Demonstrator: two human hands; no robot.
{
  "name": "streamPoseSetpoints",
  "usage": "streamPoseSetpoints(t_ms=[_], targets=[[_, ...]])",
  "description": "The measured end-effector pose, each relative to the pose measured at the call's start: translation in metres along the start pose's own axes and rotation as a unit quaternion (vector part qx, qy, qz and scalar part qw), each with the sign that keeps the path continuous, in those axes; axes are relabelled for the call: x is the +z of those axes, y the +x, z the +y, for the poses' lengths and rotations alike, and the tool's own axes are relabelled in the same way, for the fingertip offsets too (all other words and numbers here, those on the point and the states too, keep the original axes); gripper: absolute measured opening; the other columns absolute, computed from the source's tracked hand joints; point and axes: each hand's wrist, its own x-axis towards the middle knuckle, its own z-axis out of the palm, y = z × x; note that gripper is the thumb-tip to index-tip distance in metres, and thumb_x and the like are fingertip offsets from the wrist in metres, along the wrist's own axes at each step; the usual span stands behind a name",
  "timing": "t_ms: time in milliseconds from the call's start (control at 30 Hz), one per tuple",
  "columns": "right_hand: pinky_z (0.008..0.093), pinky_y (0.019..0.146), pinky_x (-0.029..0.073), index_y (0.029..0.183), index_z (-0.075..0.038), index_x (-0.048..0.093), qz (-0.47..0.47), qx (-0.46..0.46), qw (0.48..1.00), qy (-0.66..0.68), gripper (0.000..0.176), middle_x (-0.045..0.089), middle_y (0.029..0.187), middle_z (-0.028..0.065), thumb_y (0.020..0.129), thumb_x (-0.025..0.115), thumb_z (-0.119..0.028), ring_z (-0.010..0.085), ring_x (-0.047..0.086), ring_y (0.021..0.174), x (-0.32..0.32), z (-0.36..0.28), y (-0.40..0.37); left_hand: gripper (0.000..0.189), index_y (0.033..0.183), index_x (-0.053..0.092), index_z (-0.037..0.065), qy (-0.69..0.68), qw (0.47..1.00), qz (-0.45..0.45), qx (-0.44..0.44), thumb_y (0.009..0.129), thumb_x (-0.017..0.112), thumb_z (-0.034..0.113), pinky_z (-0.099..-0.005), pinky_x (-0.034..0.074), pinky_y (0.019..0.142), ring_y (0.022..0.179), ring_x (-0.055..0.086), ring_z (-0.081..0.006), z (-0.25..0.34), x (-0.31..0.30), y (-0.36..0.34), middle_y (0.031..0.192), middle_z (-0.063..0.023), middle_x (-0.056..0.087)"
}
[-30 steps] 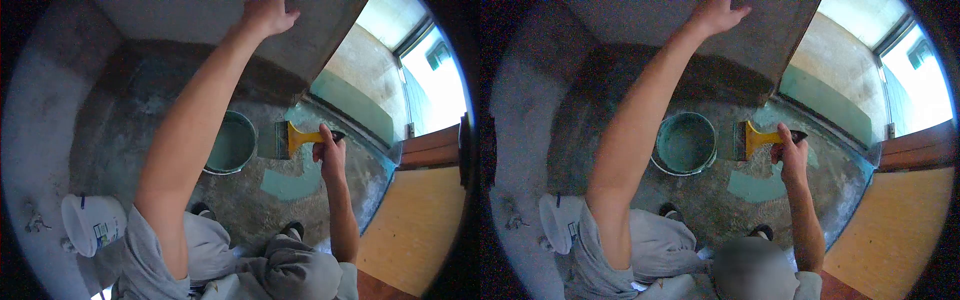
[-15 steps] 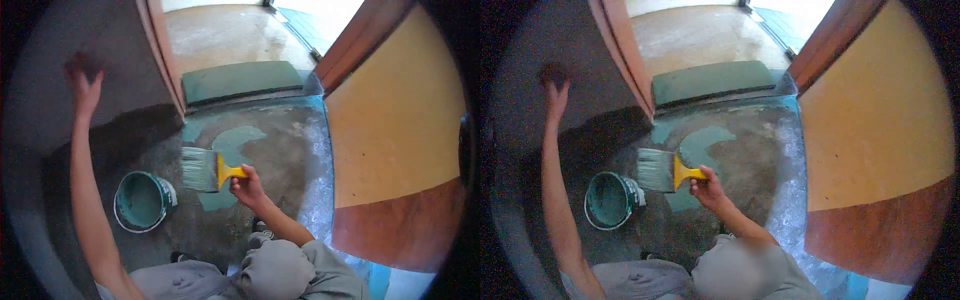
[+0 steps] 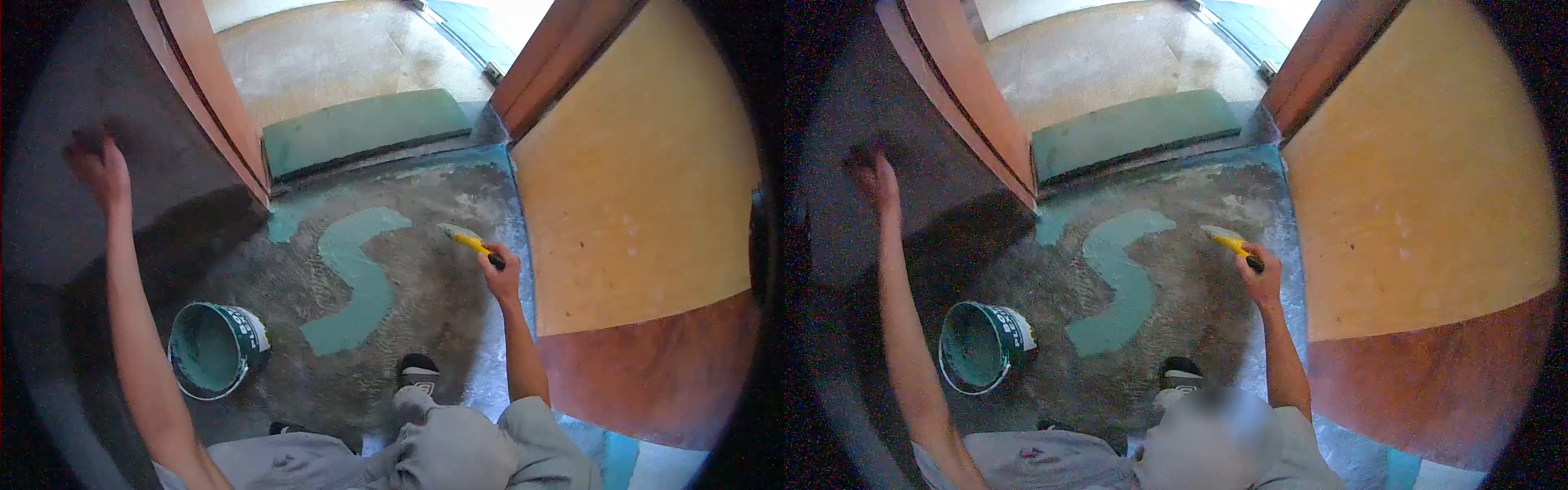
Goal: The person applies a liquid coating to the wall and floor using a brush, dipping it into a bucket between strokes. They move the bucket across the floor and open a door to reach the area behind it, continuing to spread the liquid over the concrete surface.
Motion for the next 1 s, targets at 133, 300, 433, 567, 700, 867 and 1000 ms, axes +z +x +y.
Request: streamPoseSetpoints(t_ms=[133,300,433,567,700,867,1000], targets=[[0.0337,0.074,0.053,0.1,-0.001,0.068,0.0,-0.033,0.999,-0.043,0.026,0.069,0.088,0.016,0.079,0.073,-0.016,0.0247,0.068,0.08,0.009,0.005,0.023,0.073,0.138,0.04,-0.011,0.04,0.999,0.008,0.017,0.095,0.055,0.046,-0.0505,0.024,0.114,0.136,0.032,-0.0477,0.005,0.002,0.003,0.145,-0.0356,0.032],[0.0374,0.074,0.053,0.097,-0.001,0.068,0.012,-0.109,0.99,-0.092,0.023,0.068,0.09,0.0173,0.079,0.072,-0.015,0.0313,0.067,0.081,0.026,0.015,0.03,0.076,0.139,0.036,-0.013,0.01,1.0,0.006,-0.003,0.095,0.055,0.047,-0.0506,0.023,0.115,0.136,0.03,-0.049,0.031,-0.005,0.003,0.146,-0.0369,0.029],[0.0384,0.074,0.053,0.094,-0.001,0.066,-0.006,-0.111,0.988,-0.109,0.022,0.066,0.09,0.017,0.079,0.072,-0.015,0.0331,0.066,0.083,0.031,0.024,-0.002,0.078,0.141,0.031,-0.013,0.022,1.0,-0.003,0.011,0.096,0.054,0.046,-0.051,0.021,0.115,0.138,0.026,-0.0491,0.018,0.001,-0.001,0.145,-0.0381,0.028],[0.0389,0.074,0.053,0.096,-0.001,0.065,-0.042,-0.085,0.991,-0.098,0.023,0.064,0.09,0.0158,0.079,0.072,-0.015,0.0324,0.065,0.084,0.02,0.013,-0.056,0.079,0.142,0.028,-0.014,-0.001,1.0,0.006,-0.017,0.097,0.053,0.046,-0.0517,0.019,0.115,0.139,0.024,-0.0488,0.032,0.002,0.0,0.146,-0.0386,0.024],[0.0381,0.075,0.053,0.096,0.0,0.066,-0.111,-0.028,0.987,-0.109,0.023,0.066,0.091,0.0176,0.076,0.073,-0.01,0.0332,0.067,0.085,-0.002,-0.015,-0.11,0.08,0.141,0.031,-0.015,0.031,0.999,0.019,0.014,0.096,0.054,0.047,-0.0526,0.02,0.115,0.138,0.026,-0.0501,0.016,0.012,-0.006,0.145,-0.0394,0.025],[0.0365,0.073,0.054,0.097,-0.001,0.066,-0.162,-0.005,0.978,-0.134,0.024,0.065,0.088,0.0168,0.077,0.074,-0.013,0.0309,0.067,0.08,-0.026,-0.033,-0.149,0.08,0.139,0.035,-0.016,0.049,0.998,-0.003,0.025,0.095,0.055,0.048,-0.0531,0.02,0.114,0.136,0.028,-0.0508,0.005,0.01,-0.007,0.141,-0.0395,0.033],[0.0321,0.066,0.053,0.096,0.0,0.067,-0.157,0.062,0.982,-0.08,0.025,0.066,0.08,0.0129,0.078,0.075,-0.015,0.0209,0.066,0.069,-0.04,-0.044,-0.129,0.078,0.138,0.037,-0.014,0.11,0.992,0.012,0.061,0.095,0.054,0.049,-0.053,0.021,0.114,0.136,0.03,-0.0495,-0.007,0.011,-0.002,0.141,-0.0378,0.036]])
